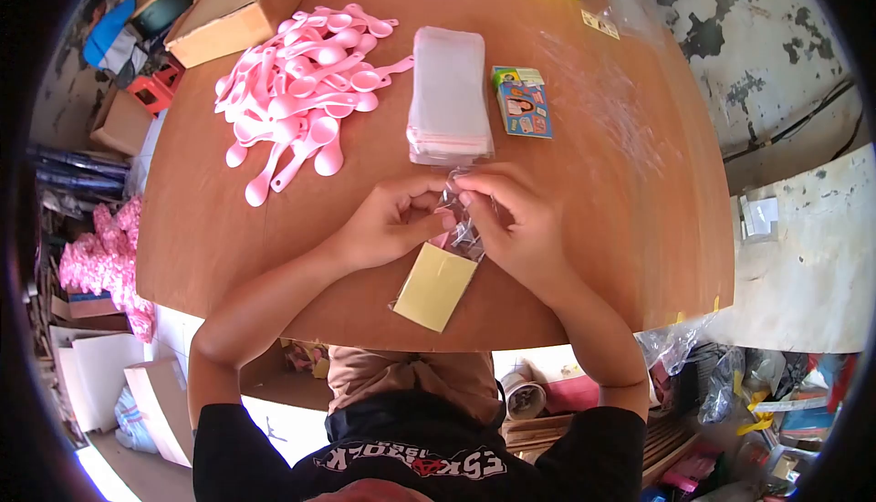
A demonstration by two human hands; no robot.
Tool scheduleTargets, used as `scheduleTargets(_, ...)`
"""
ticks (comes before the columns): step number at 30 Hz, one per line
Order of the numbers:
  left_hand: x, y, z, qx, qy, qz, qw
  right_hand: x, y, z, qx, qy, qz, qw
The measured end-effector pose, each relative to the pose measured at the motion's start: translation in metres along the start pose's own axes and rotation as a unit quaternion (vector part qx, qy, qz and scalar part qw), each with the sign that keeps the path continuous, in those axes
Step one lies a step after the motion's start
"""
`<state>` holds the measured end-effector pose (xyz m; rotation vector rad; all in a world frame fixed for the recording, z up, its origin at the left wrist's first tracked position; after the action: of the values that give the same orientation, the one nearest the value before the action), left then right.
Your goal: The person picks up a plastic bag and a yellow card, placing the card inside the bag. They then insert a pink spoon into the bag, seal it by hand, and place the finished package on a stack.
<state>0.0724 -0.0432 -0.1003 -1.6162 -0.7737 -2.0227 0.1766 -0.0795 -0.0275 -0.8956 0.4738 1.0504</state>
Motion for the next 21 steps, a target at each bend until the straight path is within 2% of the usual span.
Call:
scheduleTargets(6, 0.005, 0.003, -0.006, 0.014, 0.020, 0.156, 0.987, -0.005, -0.003, -0.003, 0.026, -0.050, -0.122, 0.991)
scheduleTargets(11, 0.008, 0.006, -0.007, 0.008, 0.027, 0.179, 0.983, -0.014, 0.000, -0.002, 0.016, -0.101, -0.182, 0.978)
scheduleTargets(14, 0.013, 0.009, -0.007, -0.011, 0.025, 0.204, 0.979, -0.012, -0.001, 0.000, -0.004, -0.087, -0.175, 0.981)
scheduleTargets(16, 0.016, 0.012, -0.008, -0.024, 0.025, 0.210, 0.977, 0.000, 0.000, 0.002, -0.036, -0.015, -0.132, 0.991)
scheduleTargets(21, 0.024, 0.016, -0.008, -0.036, 0.052, 0.233, 0.970, 0.009, 0.004, 0.000, -0.067, 0.053, -0.062, 0.994)
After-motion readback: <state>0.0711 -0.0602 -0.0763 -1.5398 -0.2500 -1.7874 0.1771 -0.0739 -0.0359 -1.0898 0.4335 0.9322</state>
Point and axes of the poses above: each hand's wrist, its own z-axis towards the middle knuckle, its own y-axis out of the palm, x = y × z, the point moved 10 cm from there along z, towards the middle knuckle, and after that the axes turned 3 degrees about z, right-handed, at the moved point
